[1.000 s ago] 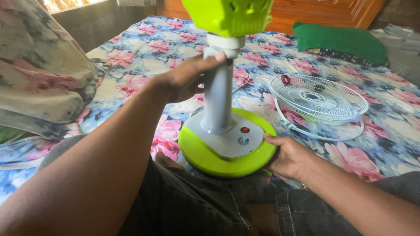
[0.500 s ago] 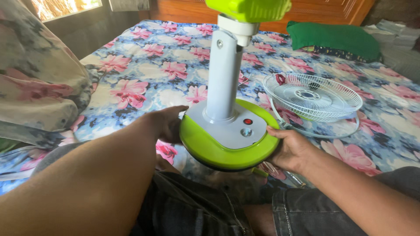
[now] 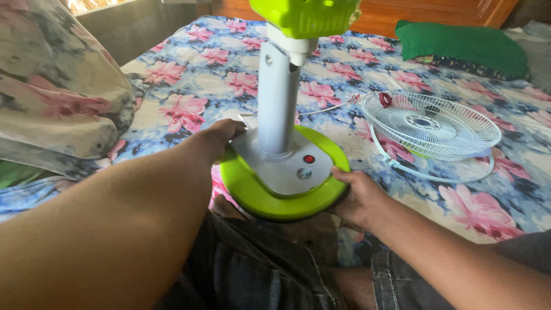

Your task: The person reassembles an electric fan by connecting internal wires, securing the rear motor cover with a screwdriver, and attaching the front wire cage. The fan is placed upright on the bed after assembly.

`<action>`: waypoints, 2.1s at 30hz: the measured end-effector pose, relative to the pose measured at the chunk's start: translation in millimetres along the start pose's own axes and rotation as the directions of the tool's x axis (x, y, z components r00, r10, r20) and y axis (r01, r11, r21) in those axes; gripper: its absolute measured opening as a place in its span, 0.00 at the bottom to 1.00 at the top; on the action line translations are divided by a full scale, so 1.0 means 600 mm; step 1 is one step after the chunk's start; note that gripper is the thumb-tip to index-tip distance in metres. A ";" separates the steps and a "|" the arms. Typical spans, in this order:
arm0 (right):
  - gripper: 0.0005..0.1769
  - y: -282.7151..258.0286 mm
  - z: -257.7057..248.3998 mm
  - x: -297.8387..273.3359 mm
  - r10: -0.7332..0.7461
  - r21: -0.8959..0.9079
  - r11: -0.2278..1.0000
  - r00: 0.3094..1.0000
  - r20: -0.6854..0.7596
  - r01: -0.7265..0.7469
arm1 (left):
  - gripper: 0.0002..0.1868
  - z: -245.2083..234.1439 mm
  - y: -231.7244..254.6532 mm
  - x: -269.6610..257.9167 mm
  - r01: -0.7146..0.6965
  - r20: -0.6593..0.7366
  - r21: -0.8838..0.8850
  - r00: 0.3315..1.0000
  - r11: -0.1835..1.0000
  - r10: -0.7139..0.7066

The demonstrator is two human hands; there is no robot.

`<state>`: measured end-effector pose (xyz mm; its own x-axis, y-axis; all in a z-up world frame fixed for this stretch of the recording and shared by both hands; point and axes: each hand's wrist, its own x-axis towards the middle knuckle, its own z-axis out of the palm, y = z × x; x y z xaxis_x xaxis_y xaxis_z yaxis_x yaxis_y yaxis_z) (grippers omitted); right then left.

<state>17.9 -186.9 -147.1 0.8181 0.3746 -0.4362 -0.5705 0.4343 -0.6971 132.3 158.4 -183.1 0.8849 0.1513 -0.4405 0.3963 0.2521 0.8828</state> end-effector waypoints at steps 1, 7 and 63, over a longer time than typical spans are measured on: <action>0.28 0.008 0.000 0.009 0.014 0.026 1.000 1.000 0.019 -0.015 | 0.17 -0.004 0.002 0.003 -0.040 -0.014 0.054 0.999 0.998 0.040; 0.31 0.040 -0.008 0.068 -0.037 -0.001 0.999 0.999 0.024 0.037 | 0.22 -0.013 0.011 0.020 -0.084 -0.054 0.152 0.994 0.985 0.093; 0.48 -0.277 0.270 -0.071 -0.169 -0.388 0.493 0.523 0.835 0.779 | 0.67 0.174 0.160 -0.425 -0.833 0.187 -0.158 0.502 0.530 0.844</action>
<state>66.2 -142.3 79.3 0.4650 0.8066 0.3650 0.3837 0.1880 -0.9041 -29.8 44.2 30.8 0.8248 0.1097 0.5547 -0.5655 0.1591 0.8093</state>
